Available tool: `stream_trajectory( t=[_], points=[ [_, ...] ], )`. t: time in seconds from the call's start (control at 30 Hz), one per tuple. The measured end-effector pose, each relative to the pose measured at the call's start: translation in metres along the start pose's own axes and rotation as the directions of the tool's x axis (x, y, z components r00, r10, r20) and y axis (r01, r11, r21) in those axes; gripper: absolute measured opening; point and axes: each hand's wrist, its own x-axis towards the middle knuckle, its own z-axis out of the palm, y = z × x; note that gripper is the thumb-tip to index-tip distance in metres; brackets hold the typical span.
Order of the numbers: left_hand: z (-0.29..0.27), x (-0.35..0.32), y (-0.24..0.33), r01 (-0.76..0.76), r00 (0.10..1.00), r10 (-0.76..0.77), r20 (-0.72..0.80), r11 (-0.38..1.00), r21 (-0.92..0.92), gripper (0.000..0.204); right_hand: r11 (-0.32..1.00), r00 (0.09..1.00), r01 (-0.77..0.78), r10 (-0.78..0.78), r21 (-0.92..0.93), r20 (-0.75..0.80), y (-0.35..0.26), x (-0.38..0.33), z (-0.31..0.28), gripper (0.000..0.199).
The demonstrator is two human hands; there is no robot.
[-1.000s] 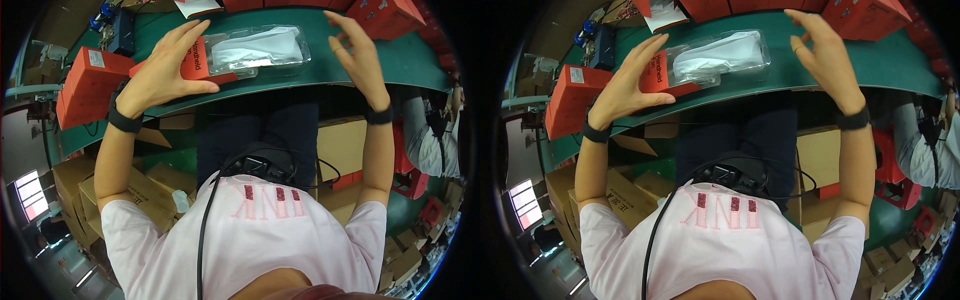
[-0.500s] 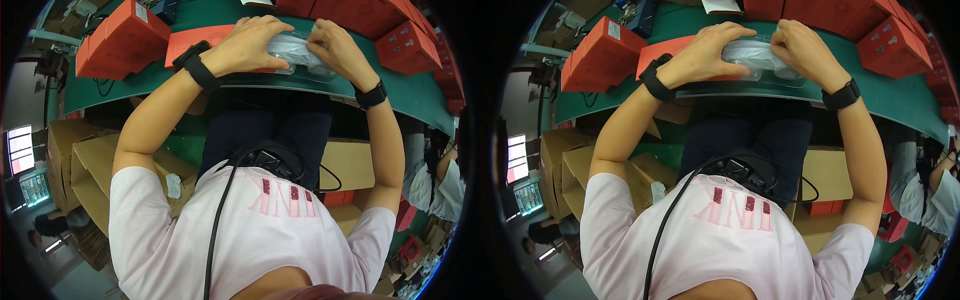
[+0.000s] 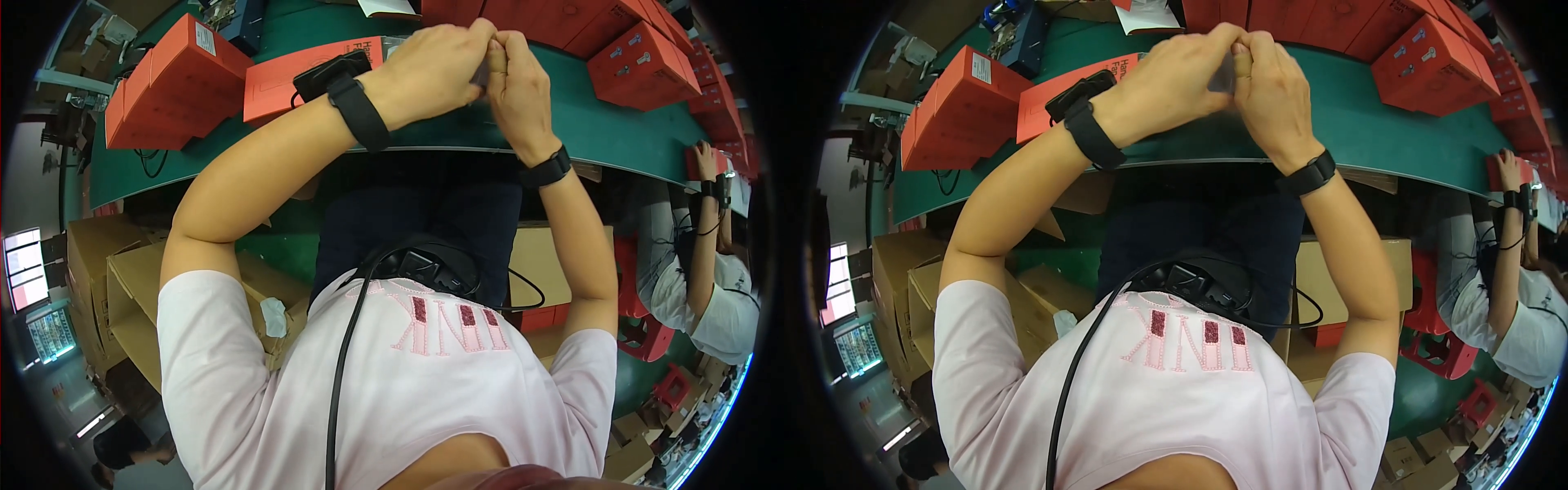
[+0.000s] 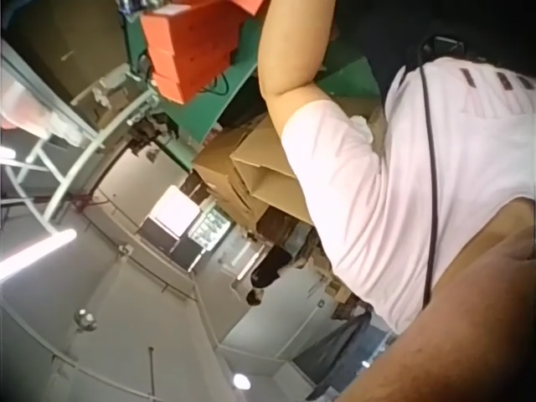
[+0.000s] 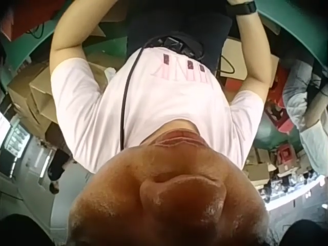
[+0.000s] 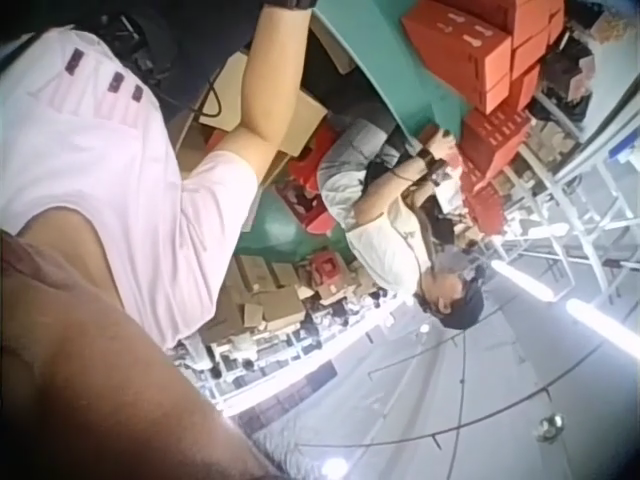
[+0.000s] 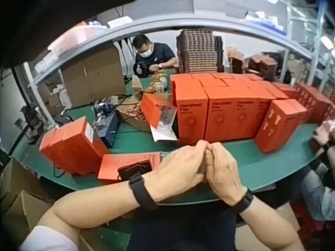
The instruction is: The person is packing handheld electronic devices into red retail boxes at a factory workstation.
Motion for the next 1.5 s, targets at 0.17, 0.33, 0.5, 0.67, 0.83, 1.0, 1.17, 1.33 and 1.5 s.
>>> stream_trajectory(
  t=[0.17,0.33,0.5,0.67,0.83,1.0,1.17,1.33,1.5],
  points=[
    [-0.001,0.007,0.007,0.083,0.984,-0.103,0.147,0.987,0.138,0.043,0.980,0.985,-0.170,0.167,0.101,0.039,-0.007,0.000,0.001,0.017],
    [-0.003,0.023,0.006,-0.005,0.968,-0.037,0.247,0.986,0.166,0.039,0.984,0.998,-0.021,0.032,0.177,-0.059,0.012,-0.007,-0.002,0.012],
    [-0.007,0.040,-0.001,-0.050,0.865,-0.063,0.498,0.976,0.211,0.039,0.968,0.993,-0.062,0.083,0.244,-0.079,0.009,-0.008,0.000,0.012],
    [-0.002,0.039,-0.016,0.043,0.823,-0.150,0.549,0.978,0.202,0.050,0.955,0.987,-0.138,0.112,0.264,0.112,0.008,-0.008,-0.018,0.025],
    [-0.017,0.023,-0.022,0.205,0.870,-0.164,0.466,0.978,-0.039,0.053,0.966,0.906,-0.171,0.077,0.194,0.415,-0.002,-0.021,-0.051,0.090],
    [-0.035,0.017,-0.031,0.227,0.967,-0.238,0.090,0.649,-0.726,0.045,0.930,0.893,-0.250,0.113,0.271,0.436,0.020,-0.019,-0.047,0.104],
    [-0.088,0.011,-0.007,-0.128,0.930,-0.362,-0.062,-0.161,-0.979,0.037,0.989,0.983,-0.059,0.034,0.133,0.183,-0.014,-0.013,-0.065,0.080],
    [-0.074,-0.011,-0.001,-0.192,0.899,-0.417,0.135,-0.652,-0.734,0.040,0.862,0.967,-0.196,0.248,0.468,-0.050,-0.084,-0.019,-0.095,0.026],
    [-0.031,-0.041,-0.035,-0.061,0.892,-0.382,0.240,-0.629,-0.775,0.045,0.956,0.992,0.047,-0.012,0.290,-0.122,-0.122,-0.023,-0.100,0.025]
  ],
)
